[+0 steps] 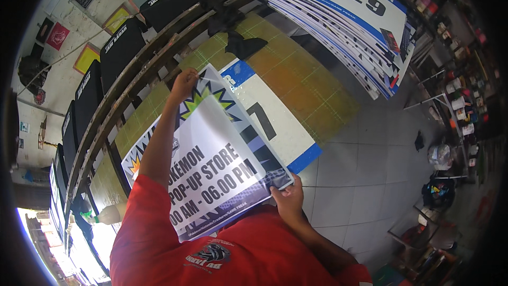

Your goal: The person assembles large printed posters by layering printed sheets onto white backing boards. They wipe the surface with a cloth, align the printed sheet, and use a spray bottle to apply adhesive or moisture before smoothing the layers together.

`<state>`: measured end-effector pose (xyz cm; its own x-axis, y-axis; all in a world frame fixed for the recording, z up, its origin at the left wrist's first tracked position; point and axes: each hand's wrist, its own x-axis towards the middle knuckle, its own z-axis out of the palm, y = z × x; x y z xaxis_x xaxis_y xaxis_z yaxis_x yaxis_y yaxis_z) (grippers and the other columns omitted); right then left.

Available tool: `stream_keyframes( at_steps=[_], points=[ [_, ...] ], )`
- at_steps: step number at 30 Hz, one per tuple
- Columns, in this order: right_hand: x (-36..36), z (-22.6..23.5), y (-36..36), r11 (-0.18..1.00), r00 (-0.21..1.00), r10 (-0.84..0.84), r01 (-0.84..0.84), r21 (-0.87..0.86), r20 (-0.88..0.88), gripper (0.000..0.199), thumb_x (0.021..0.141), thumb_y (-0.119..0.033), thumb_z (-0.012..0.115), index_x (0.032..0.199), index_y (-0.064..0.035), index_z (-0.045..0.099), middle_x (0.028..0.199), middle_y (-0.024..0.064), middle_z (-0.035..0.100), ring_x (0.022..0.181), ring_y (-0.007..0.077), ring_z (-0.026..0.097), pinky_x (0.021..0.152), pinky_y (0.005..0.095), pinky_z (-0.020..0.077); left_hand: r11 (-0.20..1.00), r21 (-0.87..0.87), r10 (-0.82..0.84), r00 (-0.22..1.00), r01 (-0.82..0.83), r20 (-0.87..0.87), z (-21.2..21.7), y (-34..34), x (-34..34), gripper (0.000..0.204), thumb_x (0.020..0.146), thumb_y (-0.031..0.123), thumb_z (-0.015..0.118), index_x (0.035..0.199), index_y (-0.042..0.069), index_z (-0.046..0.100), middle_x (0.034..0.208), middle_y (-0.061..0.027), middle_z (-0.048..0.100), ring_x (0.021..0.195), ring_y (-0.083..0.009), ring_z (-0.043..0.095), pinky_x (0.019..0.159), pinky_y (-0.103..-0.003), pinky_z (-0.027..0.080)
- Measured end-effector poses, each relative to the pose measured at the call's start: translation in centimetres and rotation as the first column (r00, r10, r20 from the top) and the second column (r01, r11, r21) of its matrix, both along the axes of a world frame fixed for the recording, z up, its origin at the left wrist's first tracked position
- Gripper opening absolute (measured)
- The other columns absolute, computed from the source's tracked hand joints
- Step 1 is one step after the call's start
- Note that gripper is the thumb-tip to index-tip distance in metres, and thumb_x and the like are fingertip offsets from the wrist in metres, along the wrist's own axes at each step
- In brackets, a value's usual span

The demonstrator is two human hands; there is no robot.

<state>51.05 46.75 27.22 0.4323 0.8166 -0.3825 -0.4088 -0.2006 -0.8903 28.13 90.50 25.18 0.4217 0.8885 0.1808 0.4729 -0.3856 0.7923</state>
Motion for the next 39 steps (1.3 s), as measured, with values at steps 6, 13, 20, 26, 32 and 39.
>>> stream_keyframes(
  at_steps=[6, 13, 20, 26, 32, 39],
  points=[
    [1.9, -0.1, -0.3, 0.989, 0.991, -0.088, 0.099, -0.111, 0.103, 0.047, 0.082, 0.009, 0.061, 0.122, 0.006, 0.035, 0.104, 0.0176, 0.061, 0.09, 0.0186, 0.064, 0.077, 0.0274, 0.0528, 0.985, -0.164, -0.046, 0.997, 0.055, 0.055, -1.8, -0.3, 4.2, 0.007, 0.093, 0.013, 0.058, 0.092, 0.007, 0.056, 0.068, 0.0022, 0.055, 0.064, -0.0056, 0.048, 0.059, -0.024, 0.039],
    [4.3, -0.5, 0.4, 0.972, 0.965, -0.155, 0.187, -0.144, 0.211, 0.039, 0.085, 0.0, 0.064, 0.117, 0.0014, 0.042, 0.093, 0.0096, 0.063, 0.063, 0.0082, 0.056, 0.045, 0.0196, 0.0429, 1.0, 0.024, 0.02, 0.996, -0.018, -0.081, -1.1, -0.8, 7.3, 0.011, 0.09, 0.013, 0.061, 0.089, 0.003, 0.058, 0.07, -0.0064, 0.062, 0.065, -0.0129, 0.055, 0.062, -0.028, 0.044],
    [6.4, -1.3, 1.0, 0.976, 0.976, -0.182, 0.195, -0.101, 0.122, 0.024, 0.086, 0.003, 0.061, 0.106, 0.0015, 0.049, 0.091, 0.0087, 0.064, 0.066, 0.0072, 0.057, 0.054, 0.0193, 0.0453, 0.998, 0.007, 0.054, 0.999, -0.054, 0.006, -2.9, 0.7, 7.8, 0.011, 0.089, 0.013, 0.06, 0.089, 0.002, 0.058, 0.072, -0.0103, 0.063, 0.066, -0.0174, 0.059, 0.064, -0.031, 0.047],
    [7.6, -2.7, 1.5, 0.968, 0.957, -0.244, 0.251, -0.021, 0.158, 0.018, 0.085, 0.006, 0.06, 0.1, 0.0005, 0.05, 0.092, 0.0083, 0.063, 0.073, 0.0081, 0.058, 0.059, 0.0206, 0.0463, 0.996, 0.03, 0.078, 0.996, -0.079, 0.048, -2.4, -0.4, 8.9, 0.008, 0.091, 0.01, 0.059, 0.091, 0.002, 0.058, 0.077, -0.0088, 0.065, 0.068, -0.0154, 0.059, 0.065, -0.03, 0.046],
    [9.0, -3.0, 2.0, 0.957, 0.962, -0.251, 0.263, -0.123, 0.102, 0.014, 0.086, 0.003, 0.06, 0.093, -0.0032, 0.049, 0.088, 0.0078, 0.061, 0.066, 0.0096, 0.058, 0.055, 0.0219, 0.0464, 0.996, -0.031, 0.083, 0.993, -0.081, 0.085, -3.3, 0.0, 8.8, 0.013, 0.09, 0.011, 0.062, 0.096, 0.001, 0.056, 0.083, -0.0105, 0.065, 0.081, -0.0155, 0.062, 0.074, -0.029, 0.047],
    [9.2, -3.1, 2.4, 0.932, 0.954, -0.268, 0.292, -0.214, 0.136, 0.014, 0.087, -0.001, 0.061, 0.09, -0.0043, 0.048, 0.079, 0.0055, 0.059, 0.057, 0.0082, 0.055, 0.047, 0.0208, 0.043, 0.944, -0.311, -0.091, 0.993, 0.11, 0.074, -2.4, 1.4, 8.0, 0.039, 0.077, 0.0, 0.07, 0.107, 0.003, 0.046, 0.094, -0.0095, 0.066, 0.084, -0.0135, 0.061, 0.075, -0.026, 0.047]
  ],
)
